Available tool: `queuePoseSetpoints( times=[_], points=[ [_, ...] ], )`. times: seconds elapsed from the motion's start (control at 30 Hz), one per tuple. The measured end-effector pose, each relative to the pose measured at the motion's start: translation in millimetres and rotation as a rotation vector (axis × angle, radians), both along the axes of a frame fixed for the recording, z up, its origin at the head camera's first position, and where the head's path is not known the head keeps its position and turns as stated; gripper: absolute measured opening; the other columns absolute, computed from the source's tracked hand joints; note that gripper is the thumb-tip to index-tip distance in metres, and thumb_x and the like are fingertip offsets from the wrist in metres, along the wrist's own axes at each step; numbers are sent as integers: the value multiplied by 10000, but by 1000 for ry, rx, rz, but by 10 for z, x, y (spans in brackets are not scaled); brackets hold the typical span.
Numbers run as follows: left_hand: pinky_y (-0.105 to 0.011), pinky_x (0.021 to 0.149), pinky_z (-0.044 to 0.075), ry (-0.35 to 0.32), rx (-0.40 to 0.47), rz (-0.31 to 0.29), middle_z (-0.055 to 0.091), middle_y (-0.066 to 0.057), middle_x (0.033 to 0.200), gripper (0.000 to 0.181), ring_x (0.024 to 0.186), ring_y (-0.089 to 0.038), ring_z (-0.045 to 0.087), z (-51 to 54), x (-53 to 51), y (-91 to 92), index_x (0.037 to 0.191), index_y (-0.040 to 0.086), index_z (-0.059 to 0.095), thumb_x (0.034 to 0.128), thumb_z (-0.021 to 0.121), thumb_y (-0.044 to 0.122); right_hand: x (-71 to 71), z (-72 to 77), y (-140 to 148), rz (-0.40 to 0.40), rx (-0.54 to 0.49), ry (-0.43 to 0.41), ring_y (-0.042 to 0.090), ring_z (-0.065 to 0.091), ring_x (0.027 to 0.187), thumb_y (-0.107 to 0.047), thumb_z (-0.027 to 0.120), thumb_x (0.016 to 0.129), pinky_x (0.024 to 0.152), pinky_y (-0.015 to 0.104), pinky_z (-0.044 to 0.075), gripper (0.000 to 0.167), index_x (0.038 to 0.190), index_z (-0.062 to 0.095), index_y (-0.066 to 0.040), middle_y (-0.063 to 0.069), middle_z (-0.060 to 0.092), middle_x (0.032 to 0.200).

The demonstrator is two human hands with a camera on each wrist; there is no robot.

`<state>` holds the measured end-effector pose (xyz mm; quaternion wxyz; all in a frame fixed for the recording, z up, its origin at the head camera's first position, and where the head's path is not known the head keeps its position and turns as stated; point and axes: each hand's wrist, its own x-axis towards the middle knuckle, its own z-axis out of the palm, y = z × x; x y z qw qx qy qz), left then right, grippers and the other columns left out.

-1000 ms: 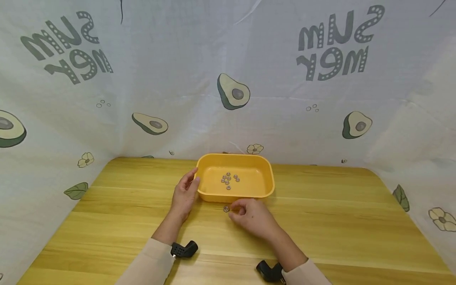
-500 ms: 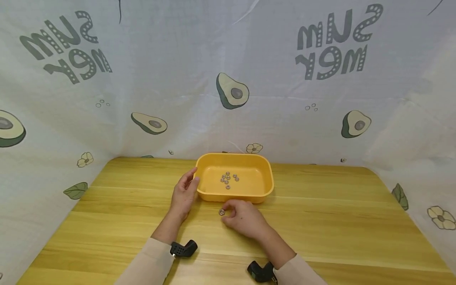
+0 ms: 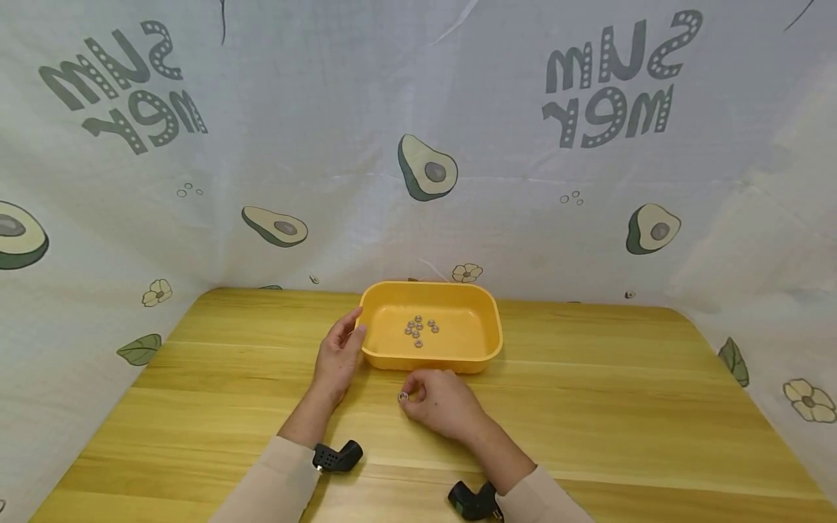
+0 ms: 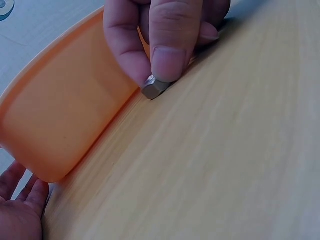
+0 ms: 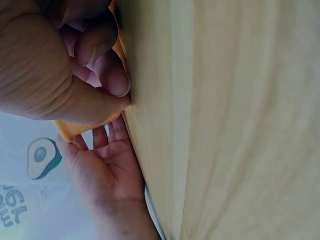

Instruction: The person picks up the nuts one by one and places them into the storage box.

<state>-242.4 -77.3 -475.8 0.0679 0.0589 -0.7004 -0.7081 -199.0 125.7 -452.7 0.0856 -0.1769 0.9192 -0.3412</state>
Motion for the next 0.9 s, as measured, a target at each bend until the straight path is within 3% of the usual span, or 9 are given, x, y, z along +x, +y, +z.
queuePoseSetpoints(
  times=[0.9],
  points=[
    [-471,1177,432,6,-5,13,511,-101,1548,407,1435,-315,485,27,23,15,1441,182,591,1038,597,238,20,-2,-24,25,6,53,36,476,505,-221,795,848,464,193,353,91,824,708,-217,-119,557,592]
  ],
)
